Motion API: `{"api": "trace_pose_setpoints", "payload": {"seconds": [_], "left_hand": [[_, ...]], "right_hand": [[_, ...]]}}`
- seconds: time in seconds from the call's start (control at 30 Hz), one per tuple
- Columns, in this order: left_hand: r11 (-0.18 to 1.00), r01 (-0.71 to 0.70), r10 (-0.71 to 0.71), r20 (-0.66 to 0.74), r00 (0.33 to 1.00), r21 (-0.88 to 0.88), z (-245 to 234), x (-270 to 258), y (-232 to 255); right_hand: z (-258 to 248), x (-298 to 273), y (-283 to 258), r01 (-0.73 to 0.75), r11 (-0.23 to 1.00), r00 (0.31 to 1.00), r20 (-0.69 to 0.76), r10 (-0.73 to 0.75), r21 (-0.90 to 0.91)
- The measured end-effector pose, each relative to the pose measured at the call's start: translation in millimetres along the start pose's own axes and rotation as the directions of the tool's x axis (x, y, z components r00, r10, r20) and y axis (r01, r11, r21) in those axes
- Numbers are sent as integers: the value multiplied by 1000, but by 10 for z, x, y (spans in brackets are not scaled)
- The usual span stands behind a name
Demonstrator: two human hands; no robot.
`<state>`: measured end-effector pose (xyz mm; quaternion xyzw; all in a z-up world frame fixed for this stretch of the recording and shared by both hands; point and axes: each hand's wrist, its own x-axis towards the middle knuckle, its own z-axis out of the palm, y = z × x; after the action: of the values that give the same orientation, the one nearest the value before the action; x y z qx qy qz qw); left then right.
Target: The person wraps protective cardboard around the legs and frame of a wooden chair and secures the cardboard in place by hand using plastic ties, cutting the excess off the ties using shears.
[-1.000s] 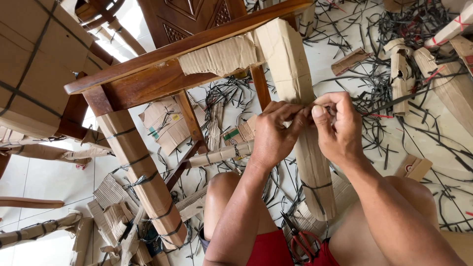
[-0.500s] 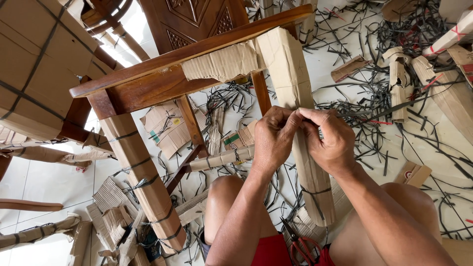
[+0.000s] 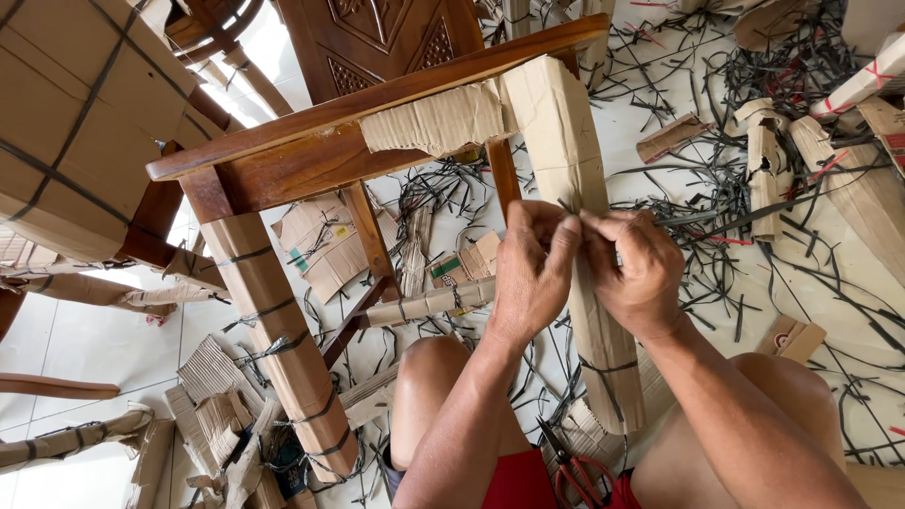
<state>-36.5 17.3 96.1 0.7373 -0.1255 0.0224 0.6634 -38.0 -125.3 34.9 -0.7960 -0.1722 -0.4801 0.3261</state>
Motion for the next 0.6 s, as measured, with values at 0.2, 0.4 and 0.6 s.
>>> {"api": "trace_pose_setpoints", "payload": {"seconds": [0.2,0.4,0.6], "left_hand": [[982,-179,180,-7,984,63,67,-24,-215],[818,-419,493,-105,863,394,137,-32,-569],[793,-476,537,-67,841,381,126,-7,-538]], "right_hand": [[-38,30,-58,-22,999,999,36,23,-39],[-102,-1,23,86,977,982,184,-50,-194],[-182,13,65,-404,899,873,367,322,171]]}}
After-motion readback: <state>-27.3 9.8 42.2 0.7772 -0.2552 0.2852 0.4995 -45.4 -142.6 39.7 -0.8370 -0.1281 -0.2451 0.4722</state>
